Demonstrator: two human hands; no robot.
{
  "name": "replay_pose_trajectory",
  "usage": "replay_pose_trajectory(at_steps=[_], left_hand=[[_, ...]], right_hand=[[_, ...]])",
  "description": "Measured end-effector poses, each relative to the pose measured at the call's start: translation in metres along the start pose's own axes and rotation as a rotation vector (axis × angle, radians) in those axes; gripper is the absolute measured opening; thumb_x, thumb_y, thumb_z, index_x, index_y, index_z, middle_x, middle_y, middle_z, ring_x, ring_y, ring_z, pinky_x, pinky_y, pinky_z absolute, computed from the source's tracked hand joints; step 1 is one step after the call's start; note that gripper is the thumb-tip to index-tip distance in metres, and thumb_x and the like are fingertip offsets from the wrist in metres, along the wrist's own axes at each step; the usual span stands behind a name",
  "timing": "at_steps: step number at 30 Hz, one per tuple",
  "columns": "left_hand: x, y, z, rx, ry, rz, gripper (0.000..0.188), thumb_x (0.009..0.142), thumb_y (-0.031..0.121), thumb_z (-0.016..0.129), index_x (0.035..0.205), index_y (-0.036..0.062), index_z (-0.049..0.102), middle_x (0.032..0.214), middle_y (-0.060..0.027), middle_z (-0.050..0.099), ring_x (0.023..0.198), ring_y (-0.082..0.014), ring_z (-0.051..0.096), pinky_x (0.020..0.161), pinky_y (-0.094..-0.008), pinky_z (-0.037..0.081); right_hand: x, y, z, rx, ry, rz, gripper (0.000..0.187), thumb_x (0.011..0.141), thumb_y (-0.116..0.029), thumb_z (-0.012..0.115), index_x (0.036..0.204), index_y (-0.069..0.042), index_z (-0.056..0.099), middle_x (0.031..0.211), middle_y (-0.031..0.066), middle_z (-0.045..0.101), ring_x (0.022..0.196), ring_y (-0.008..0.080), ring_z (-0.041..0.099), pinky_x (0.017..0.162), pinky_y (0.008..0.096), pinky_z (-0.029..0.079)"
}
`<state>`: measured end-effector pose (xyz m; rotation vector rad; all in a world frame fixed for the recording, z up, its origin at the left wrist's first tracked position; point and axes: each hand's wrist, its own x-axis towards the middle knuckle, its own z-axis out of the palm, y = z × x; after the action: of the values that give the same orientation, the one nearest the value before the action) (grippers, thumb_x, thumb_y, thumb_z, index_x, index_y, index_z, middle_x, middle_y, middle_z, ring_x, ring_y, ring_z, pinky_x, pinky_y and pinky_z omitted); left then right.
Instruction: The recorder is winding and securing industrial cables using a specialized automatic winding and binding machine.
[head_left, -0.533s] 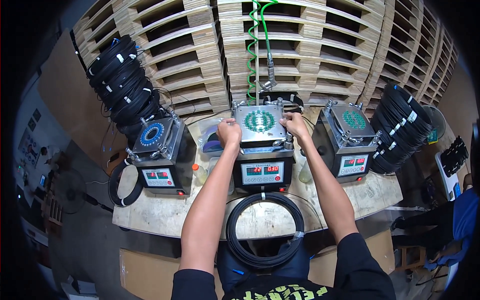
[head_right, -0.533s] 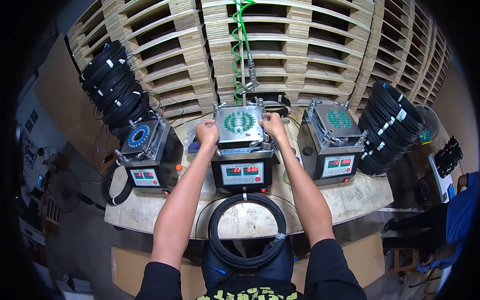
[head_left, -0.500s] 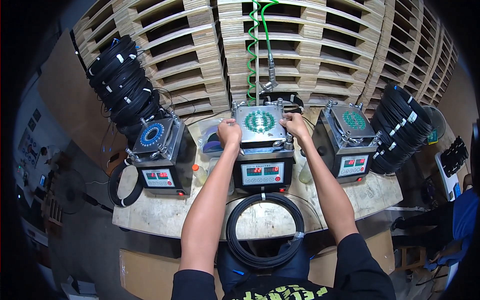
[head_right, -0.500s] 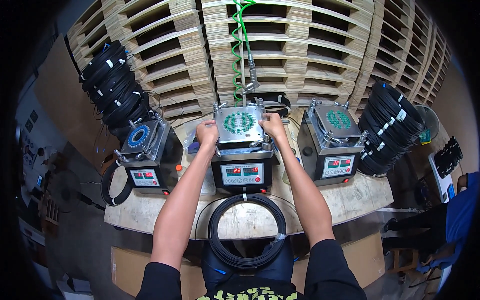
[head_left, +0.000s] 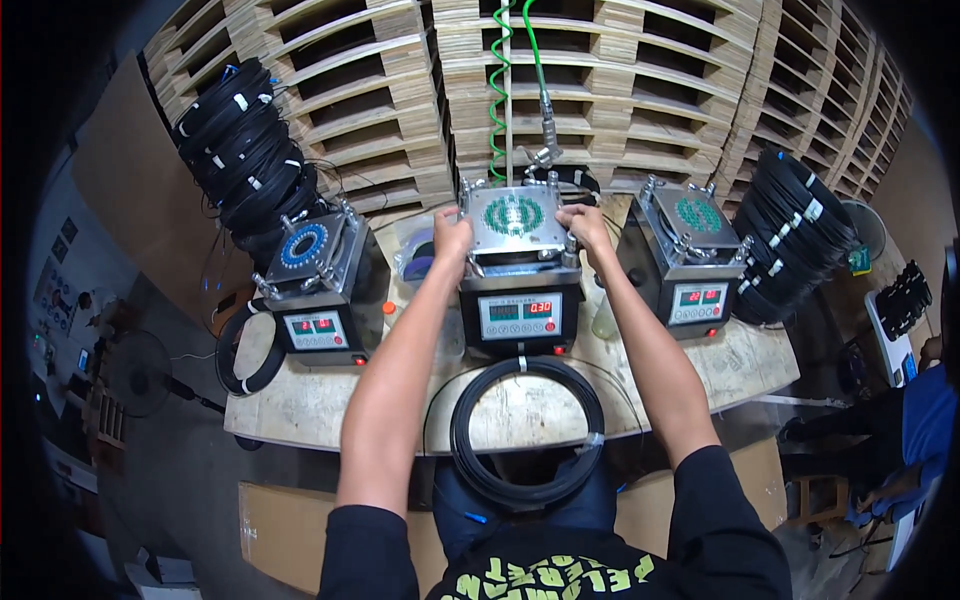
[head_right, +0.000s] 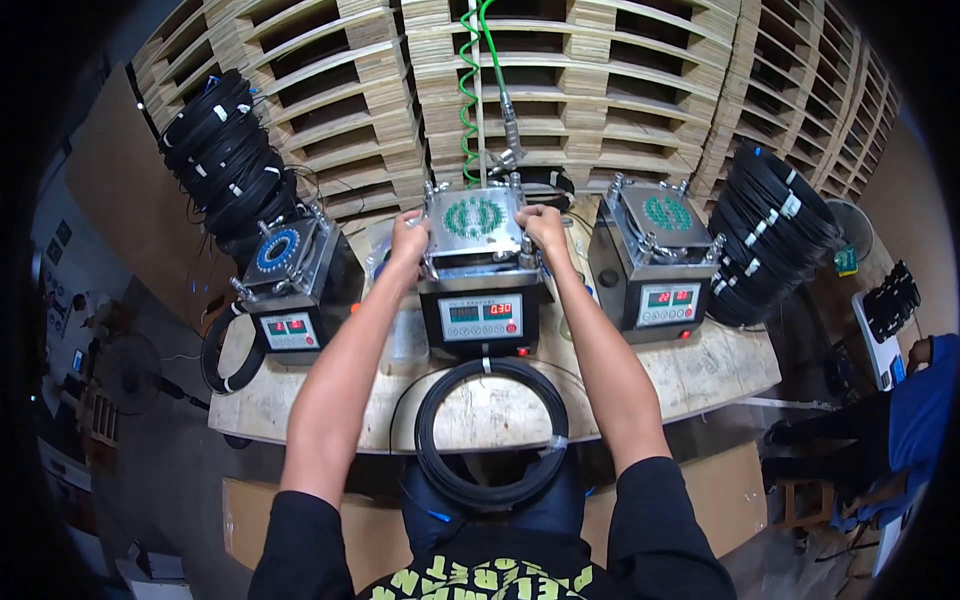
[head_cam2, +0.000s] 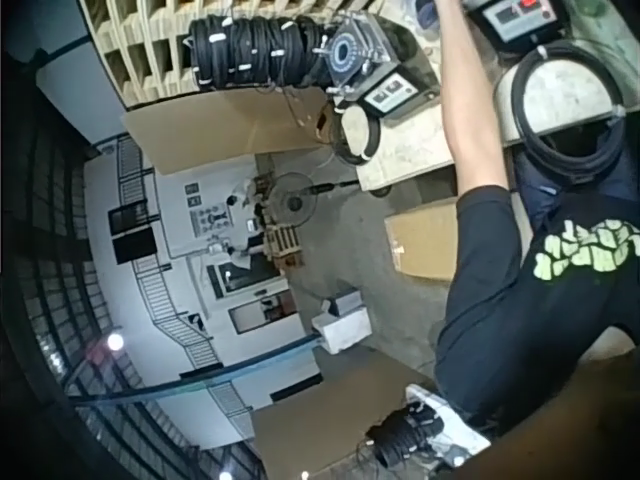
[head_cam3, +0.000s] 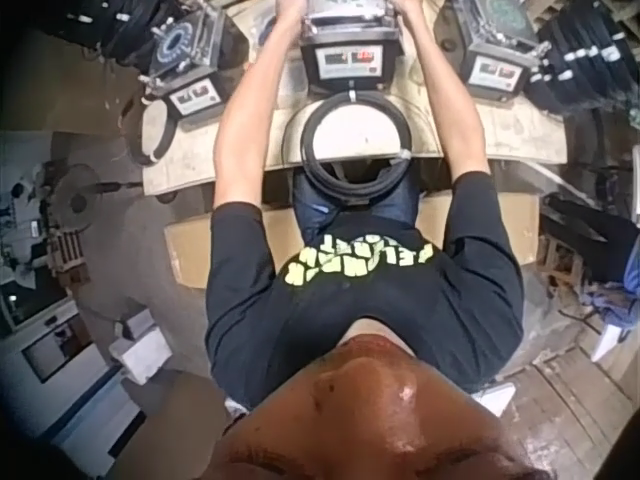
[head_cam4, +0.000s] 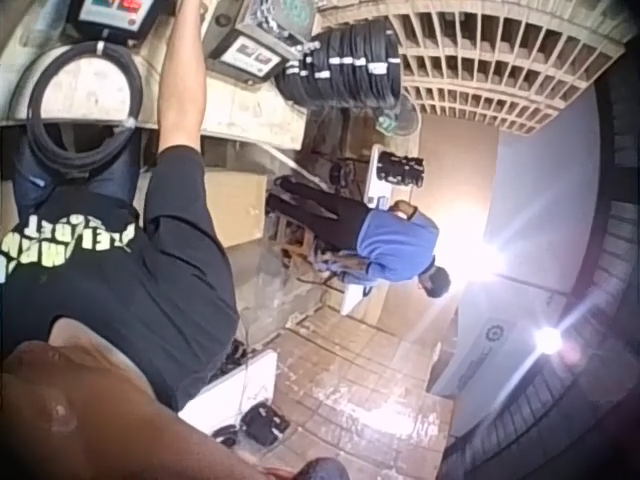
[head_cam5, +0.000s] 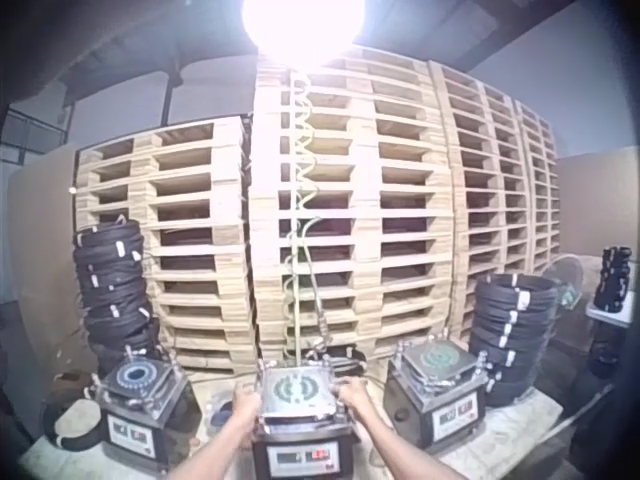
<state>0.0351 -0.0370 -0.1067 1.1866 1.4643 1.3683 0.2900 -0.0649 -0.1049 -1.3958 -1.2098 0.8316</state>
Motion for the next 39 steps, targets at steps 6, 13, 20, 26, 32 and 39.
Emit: replay_pose_trajectory(at_steps=[6, 13, 20, 26, 32, 39], left_hand=[[-0.067, -0.014, -0.055, 0.112, -0.033, 0.394, 0.026, 0.099, 0.025, 0.056, 0.111, 0.0017, 0.053, 0.094, -0.0149, 0.062, 0.085, -0.0250, 0.060, 0.080, -0.0367, 0.047], [-0.191, -0.103, -0.135, 0.500, -0.294, 0.551, 0.013, 0.094, 0.011, 0.059, 0.097, -0.0005, 0.055, 0.093, -0.0164, 0.054, 0.083, -0.0289, 0.058, 0.077, -0.0379, 0.048], [-0.214, -0.175, -0.160, 0.981, -0.466, 0.476, 0.016, 0.084, -0.002, 0.059, 0.100, 0.0017, 0.057, 0.108, -0.0237, 0.052, 0.097, -0.0417, 0.056, 0.086, -0.0468, 0.047], [-0.197, -0.192, -0.185, 0.842, -0.664, 0.245, 0.025, 0.079, -0.006, 0.054, 0.102, 0.0025, 0.060, 0.082, -0.0191, 0.062, 0.080, -0.0348, 0.063, 0.076, -0.0420, 0.051], [-0.217, -0.178, -0.193, 0.759, -0.813, 0.274, 0.026, 0.079, -0.008, 0.052, 0.101, 0.0003, 0.060, 0.083, -0.0224, 0.065, 0.079, -0.0412, 0.063, 0.074, -0.0435, 0.051], [-0.242, -0.166, -0.223, 0.779, -0.898, 0.653, 0.029, 0.075, -0.002, 0.064, 0.103, 0.0006, 0.060, 0.100, -0.0175, 0.057, 0.099, -0.0350, 0.057, 0.089, -0.0393, 0.049]], right_hand=[[-0.074, 0.021, -0.028, -0.266, 0.294, -0.210, 0.022, 0.082, -0.009, 0.060, 0.101, -0.002, 0.068, 0.082, 0.0143, 0.068, 0.074, 0.0230, 0.065, 0.069, 0.0347, 0.050], [-0.189, 0.155, -0.066, -0.384, -0.335, -0.254, 0.023, 0.085, -0.003, 0.059, 0.108, -0.002, 0.056, 0.076, 0.0135, 0.066, 0.071, 0.0236, 0.064, 0.068, 0.0363, 0.050], [-0.236, 0.154, -0.069, -0.608, -0.401, -0.121, 0.039, 0.089, 0.000, 0.061, 0.123, -0.010, 0.045, 0.078, 0.0217, 0.066, 0.079, 0.0380, 0.067, 0.072, 0.0453, 0.050], [-0.256, 0.108, -0.079, -0.557, -0.561, -0.031, 0.030, 0.088, 0.002, 0.053, 0.116, -0.009, 0.056, 0.065, 0.0178, 0.060, 0.063, 0.0349, 0.066, 0.060, 0.0439, 0.051], [-0.267, 0.098, -0.107, -0.408, -0.654, 0.180, 0.027, 0.090, 0.002, 0.046, 0.108, 0.000, 0.065, 0.065, 0.0087, 0.060, 0.046, 0.0176, 0.063, 0.044, 0.0316, 0.051], [-0.278, 0.087, -0.123, -0.255, -0.787, 0.252, 0.037, 0.089, -0.001, 0.044, 0.119, 0.000, 0.066, 0.092, 0.0078, 0.070, 0.076, 0.0161, 0.072, 0.063, 0.0295, 0.059]])
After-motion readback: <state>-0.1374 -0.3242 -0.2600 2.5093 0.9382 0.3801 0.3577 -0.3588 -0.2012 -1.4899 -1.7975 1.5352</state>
